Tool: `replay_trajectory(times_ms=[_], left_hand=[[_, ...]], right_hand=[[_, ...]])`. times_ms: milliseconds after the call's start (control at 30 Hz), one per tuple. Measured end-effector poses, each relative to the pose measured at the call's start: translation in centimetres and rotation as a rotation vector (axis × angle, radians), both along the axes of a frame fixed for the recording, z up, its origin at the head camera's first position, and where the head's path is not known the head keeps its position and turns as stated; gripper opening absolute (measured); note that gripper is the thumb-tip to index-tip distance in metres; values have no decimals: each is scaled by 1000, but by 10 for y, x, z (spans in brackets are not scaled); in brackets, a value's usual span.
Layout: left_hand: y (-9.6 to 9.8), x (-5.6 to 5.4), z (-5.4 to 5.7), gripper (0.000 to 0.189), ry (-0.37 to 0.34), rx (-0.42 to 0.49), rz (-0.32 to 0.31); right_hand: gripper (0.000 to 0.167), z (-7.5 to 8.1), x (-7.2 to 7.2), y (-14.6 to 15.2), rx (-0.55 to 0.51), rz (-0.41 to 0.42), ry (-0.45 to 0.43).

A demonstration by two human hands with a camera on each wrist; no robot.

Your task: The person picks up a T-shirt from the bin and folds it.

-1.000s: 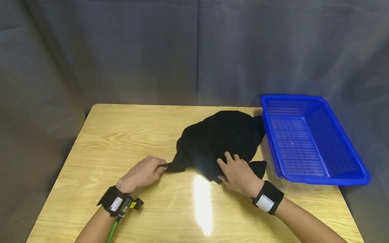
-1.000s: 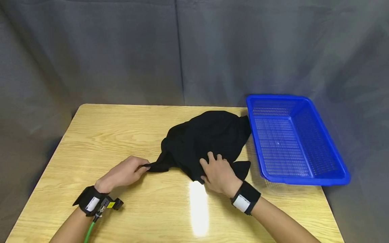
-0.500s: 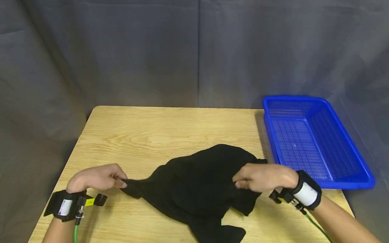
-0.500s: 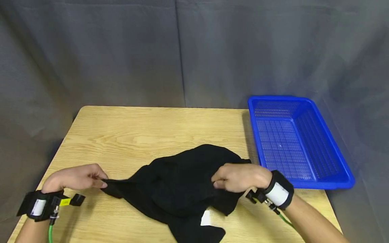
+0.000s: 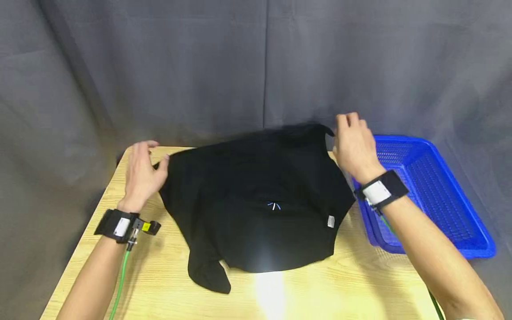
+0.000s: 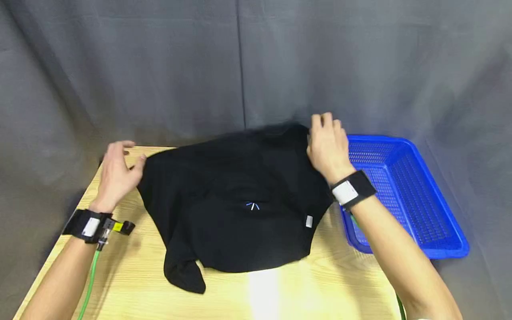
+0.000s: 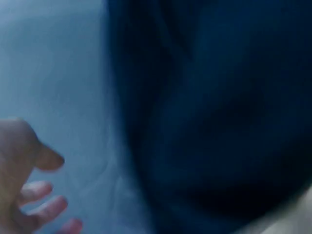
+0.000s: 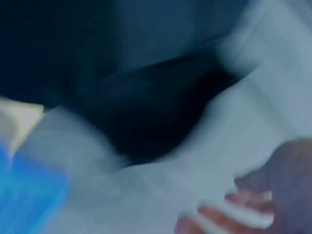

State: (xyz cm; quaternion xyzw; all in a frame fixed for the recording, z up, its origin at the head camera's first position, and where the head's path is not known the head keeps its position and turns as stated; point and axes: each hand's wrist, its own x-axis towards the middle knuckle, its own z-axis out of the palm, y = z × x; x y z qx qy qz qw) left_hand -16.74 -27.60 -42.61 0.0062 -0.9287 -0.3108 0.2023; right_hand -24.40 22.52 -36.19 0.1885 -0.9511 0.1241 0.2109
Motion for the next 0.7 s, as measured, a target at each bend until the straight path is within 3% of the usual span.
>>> replay_trajectory(times_ms=[67,167,233,300,400,533,700], left_hand=[[21,20,-19,40,-43,-52,-91],[47,53,-46,45,-208,-133,-230],[58,71,-60,52,-300,-188,-267],[64,82,-69,58,-348,-212,-268],[66,86,-75,59,-360,-203,-247],[60,75,-76,63,-396,-202,-228],[38,64,-80,72,-533,-292,-182]], right_hand=[[20,-22,29,-14,40,134,-1],[17,-55,83,-33,146,302,-130],[26,-74,116,-40,234,338,-223],[40,-91,144,-44,292,361,-283],[48,-114,175,-49,309,454,-311],[21,-137,192,-48,254,570,-231],[25,-141,197,-18,281,473,-189]])
